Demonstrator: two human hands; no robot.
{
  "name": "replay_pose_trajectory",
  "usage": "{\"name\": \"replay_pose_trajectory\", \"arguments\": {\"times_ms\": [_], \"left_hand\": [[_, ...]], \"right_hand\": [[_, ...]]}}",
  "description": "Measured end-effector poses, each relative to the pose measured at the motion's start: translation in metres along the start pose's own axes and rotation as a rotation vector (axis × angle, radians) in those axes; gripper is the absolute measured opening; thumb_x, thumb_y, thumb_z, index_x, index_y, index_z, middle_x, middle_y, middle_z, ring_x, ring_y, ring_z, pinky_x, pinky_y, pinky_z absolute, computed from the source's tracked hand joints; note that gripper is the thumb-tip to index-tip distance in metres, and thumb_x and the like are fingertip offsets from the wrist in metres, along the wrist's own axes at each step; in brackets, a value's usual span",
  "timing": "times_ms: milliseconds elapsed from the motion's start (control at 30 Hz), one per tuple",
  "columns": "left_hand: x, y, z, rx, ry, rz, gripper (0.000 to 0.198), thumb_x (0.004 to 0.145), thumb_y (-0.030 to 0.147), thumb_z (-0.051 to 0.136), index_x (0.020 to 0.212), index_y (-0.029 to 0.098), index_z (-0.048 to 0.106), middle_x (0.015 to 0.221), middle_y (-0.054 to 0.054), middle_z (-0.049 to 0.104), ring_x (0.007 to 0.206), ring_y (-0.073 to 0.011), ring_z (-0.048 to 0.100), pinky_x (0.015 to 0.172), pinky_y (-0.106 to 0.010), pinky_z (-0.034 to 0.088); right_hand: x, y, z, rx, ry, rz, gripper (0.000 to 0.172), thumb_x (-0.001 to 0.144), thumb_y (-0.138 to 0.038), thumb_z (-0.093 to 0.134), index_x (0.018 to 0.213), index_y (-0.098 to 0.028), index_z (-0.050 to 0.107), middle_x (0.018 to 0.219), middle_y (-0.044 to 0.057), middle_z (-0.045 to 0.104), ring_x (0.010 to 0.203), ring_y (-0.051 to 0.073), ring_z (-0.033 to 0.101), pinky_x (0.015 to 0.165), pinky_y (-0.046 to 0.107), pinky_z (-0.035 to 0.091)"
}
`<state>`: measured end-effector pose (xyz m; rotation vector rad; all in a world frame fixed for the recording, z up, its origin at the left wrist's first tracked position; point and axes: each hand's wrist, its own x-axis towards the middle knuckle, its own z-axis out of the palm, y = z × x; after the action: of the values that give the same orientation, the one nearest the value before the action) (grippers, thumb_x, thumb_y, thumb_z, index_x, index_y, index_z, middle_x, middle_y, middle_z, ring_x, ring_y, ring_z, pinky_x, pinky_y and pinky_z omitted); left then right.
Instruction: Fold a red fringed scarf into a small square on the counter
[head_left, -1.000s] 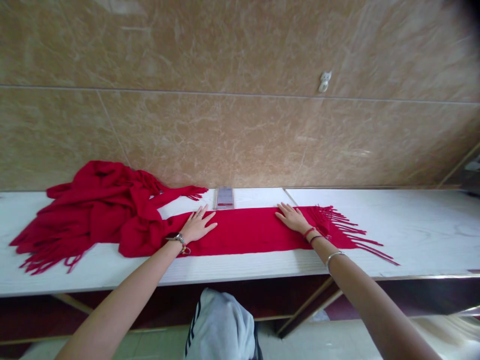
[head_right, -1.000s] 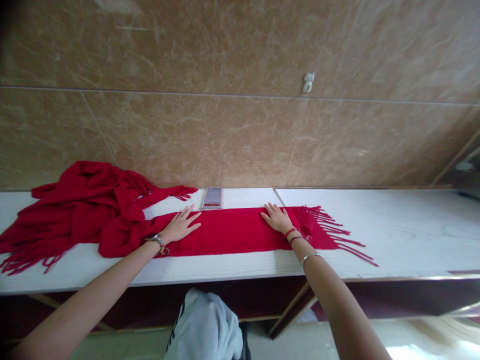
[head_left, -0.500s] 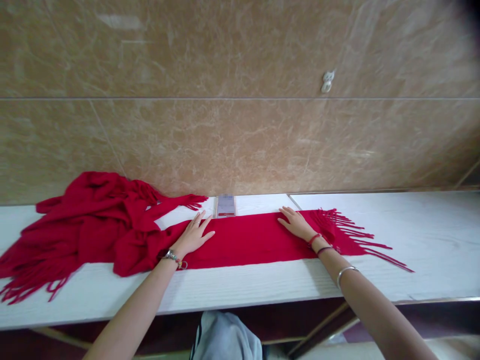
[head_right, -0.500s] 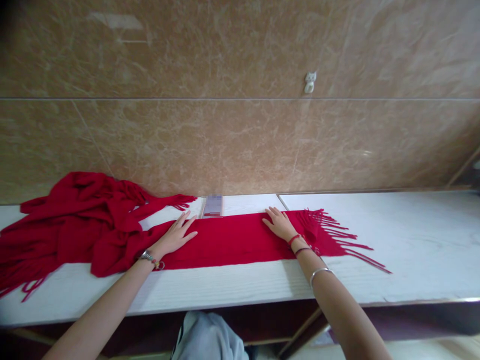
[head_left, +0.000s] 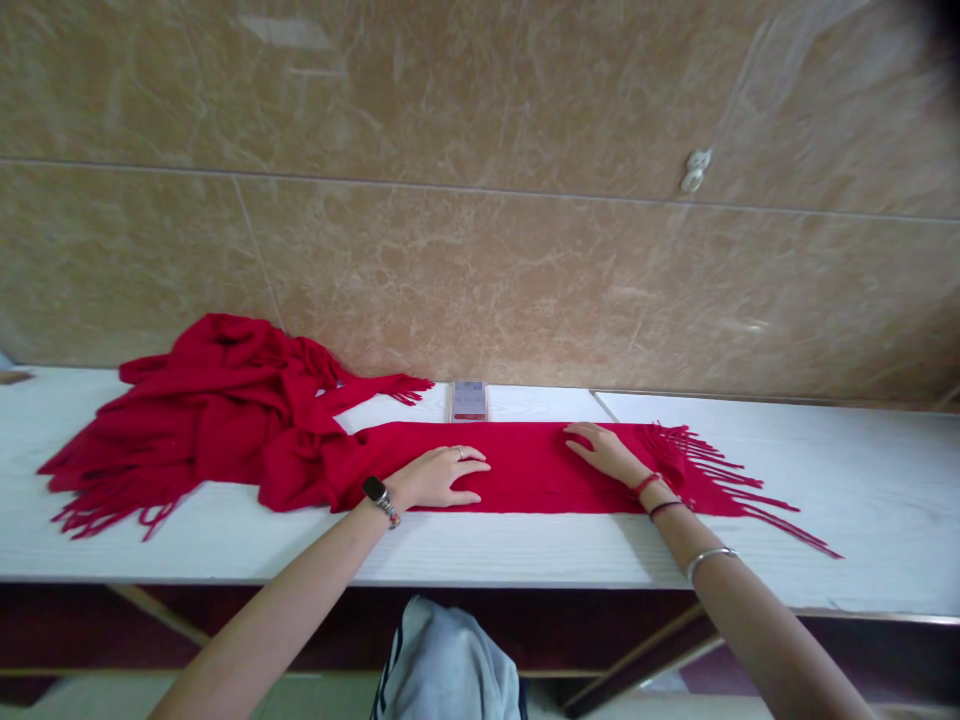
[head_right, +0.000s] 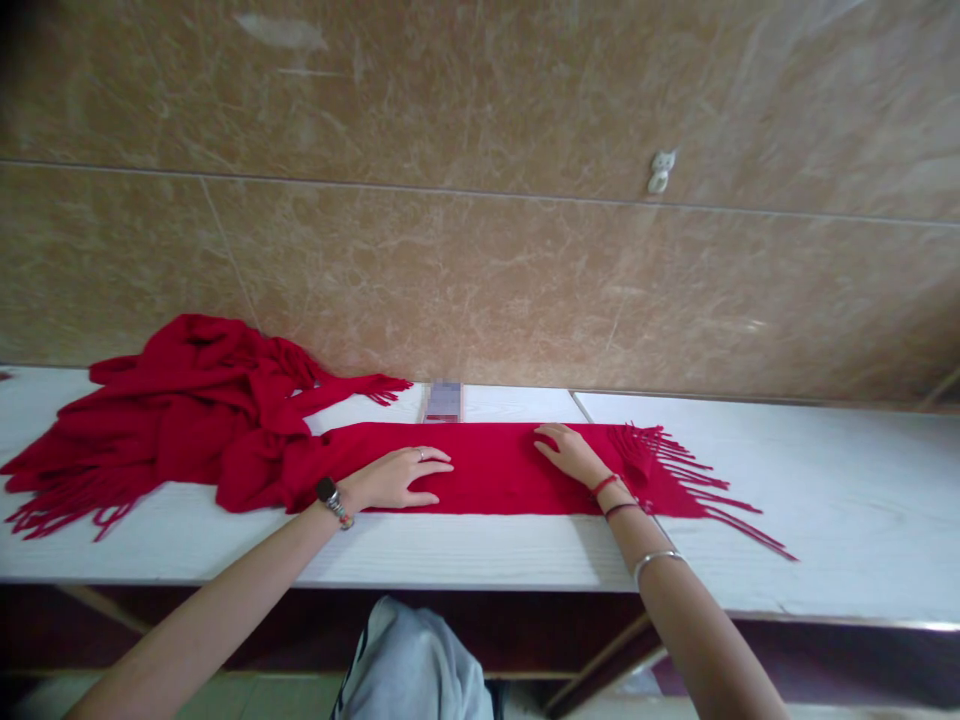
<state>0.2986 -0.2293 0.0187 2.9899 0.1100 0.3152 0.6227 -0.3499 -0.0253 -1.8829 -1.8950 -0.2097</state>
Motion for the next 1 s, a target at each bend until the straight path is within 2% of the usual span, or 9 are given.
{"name": "replay_pose_trajectory", "arguments": {"times_ms": [167, 267, 333, 467, 567, 667, 867, 933, 1000], "left_hand": [[0.0, 0.0, 0.0, 0.046, 0.031, 0.003, 0.044, 0.08, 0.039, 0.055, 0.12, 0.022, 0.049, 0.115, -0.006, 0.053, 0.101, -0.0199, 0.053, 0.088, -0.029, 0.039], [-0.002, 0.001, -0.003, 0.068, 0.053, 0.019, 0.036, 0.08, 0.034, 0.054, 0.114, 0.022, 0.052, 0.108, -0.004, 0.055, 0.093, -0.0179, 0.056, 0.081, -0.026, 0.042], [-0.003, 0.003, -0.005, 0.099, 0.05, 0.036, 0.031, 0.08, 0.025, 0.052, 0.111, 0.023, 0.053, 0.103, -0.003, 0.057, 0.088, -0.0168, 0.057, 0.076, -0.024, 0.043], [-0.003, 0.005, -0.008, 0.176, 0.04, 0.044, 0.03, 0.077, 0.014, 0.049, 0.106, 0.021, 0.055, 0.096, -0.003, 0.059, 0.082, -0.0165, 0.057, 0.069, -0.023, 0.043], [-0.003, 0.003, -0.008, 0.186, 0.066, 0.035, 0.017, 0.082, 0.018, 0.045, 0.094, 0.019, 0.058, 0.087, -0.003, 0.061, 0.076, -0.0153, 0.057, 0.066, -0.023, 0.042], [-0.003, -0.001, -0.007, 0.153, 0.12, 0.046, 0.018, 0.086, 0.02, 0.042, 0.086, 0.018, 0.059, 0.082, -0.002, 0.061, 0.073, -0.0137, 0.057, 0.066, -0.022, 0.04], [-0.007, 0.003, -0.013, 0.044, 0.233, 0.068, 0.017, 0.087, 0.021, 0.042, 0.087, 0.017, 0.059, 0.083, -0.002, 0.06, 0.075, -0.0128, 0.055, 0.069, -0.022, 0.039], [-0.009, 0.008, -0.015, -0.018, 0.213, 0.103, 0.015, 0.085, 0.02, 0.044, 0.085, 0.017, 0.059, 0.084, -0.002, 0.059, 0.075, -0.0124, 0.054, 0.071, -0.022, 0.039], [-0.009, 0.014, -0.017, -0.063, 0.128, 0.145, 0.013, 0.082, 0.017, 0.047, 0.08, 0.018, 0.059, 0.08, -0.001, 0.059, 0.074, -0.0118, 0.054, 0.071, -0.021, 0.039]], "right_hand": [[0.001, -0.02, -0.007, 0.072, -0.011, -0.097, 0.029, 0.084, -0.032, 0.044, 0.103, -0.018, 0.06, 0.107, 0.008, 0.063, 0.102, 0.02, 0.056, 0.092, 0.037, 0.043], [0.002, -0.052, -0.014, 0.158, -0.032, -0.195, 0.029, 0.084, -0.032, 0.047, 0.106, -0.018, 0.059, 0.109, 0.008, 0.061, 0.105, 0.019, 0.054, 0.093, 0.037, 0.043], [0.0, -0.079, -0.016, 0.188, -0.116, -0.289, 0.031, 0.082, -0.032, 0.052, 0.109, -0.018, 0.058, 0.112, 0.008, 0.06, 0.108, 0.019, 0.052, 0.093, 0.036, 0.042], [-0.006, -0.114, -0.011, 0.131, -0.185, -0.404, 0.032, 0.081, -0.027, 0.053, 0.111, -0.018, 0.057, 0.113, 0.009, 0.059, 0.107, 0.018, 0.052, 0.093, 0.034, 0.043], [-0.009, -0.116, -0.005, 0.033, -0.113, -0.405, 0.03, 0.083, -0.018, 0.046, 0.111, -0.017, 0.057, 0.109, 0.01, 0.061, 0.104, 0.018, 0.054, 0.09, 0.034, 0.045], [-0.012, -0.106, -0.004, -0.061, -0.062, -0.4, 0.029, 0.082, -0.012, 0.042, 0.105, -0.016, 0.06, 0.103, 0.01, 0.063, 0.098, 0.019, 0.057, 0.084, 0.035, 0.048], [-0.025, -0.095, -0.023, -0.106, 0.079, -0.405, 0.022, 0.085, -0.015, 0.041, 0.093, -0.016, 0.062, 0.086, 0.009, 0.065, 0.078, 0.018, 0.06, 0.07, 0.031, 0.051], [-0.033, -0.096, -0.029, -0.09, 0.11, -0.421, 0.021, 0.086, -0.017, 0.042, 0.094, -0.017, 0.061, 0.087, 0.009, 0.065, 0.08, 0.018, 0.06, 0.071, 0.031, 0.05], [-0.041, -0.098, -0.032, -0.074, 0.063, -0.452, 0.021, 0.086, -0.018, 0.042, 0.094, -0.019, 0.062, 0.087, 0.008, 0.064, 0.082, 0.017, 0.059, 0.072, 0.031, 0.05]]}}
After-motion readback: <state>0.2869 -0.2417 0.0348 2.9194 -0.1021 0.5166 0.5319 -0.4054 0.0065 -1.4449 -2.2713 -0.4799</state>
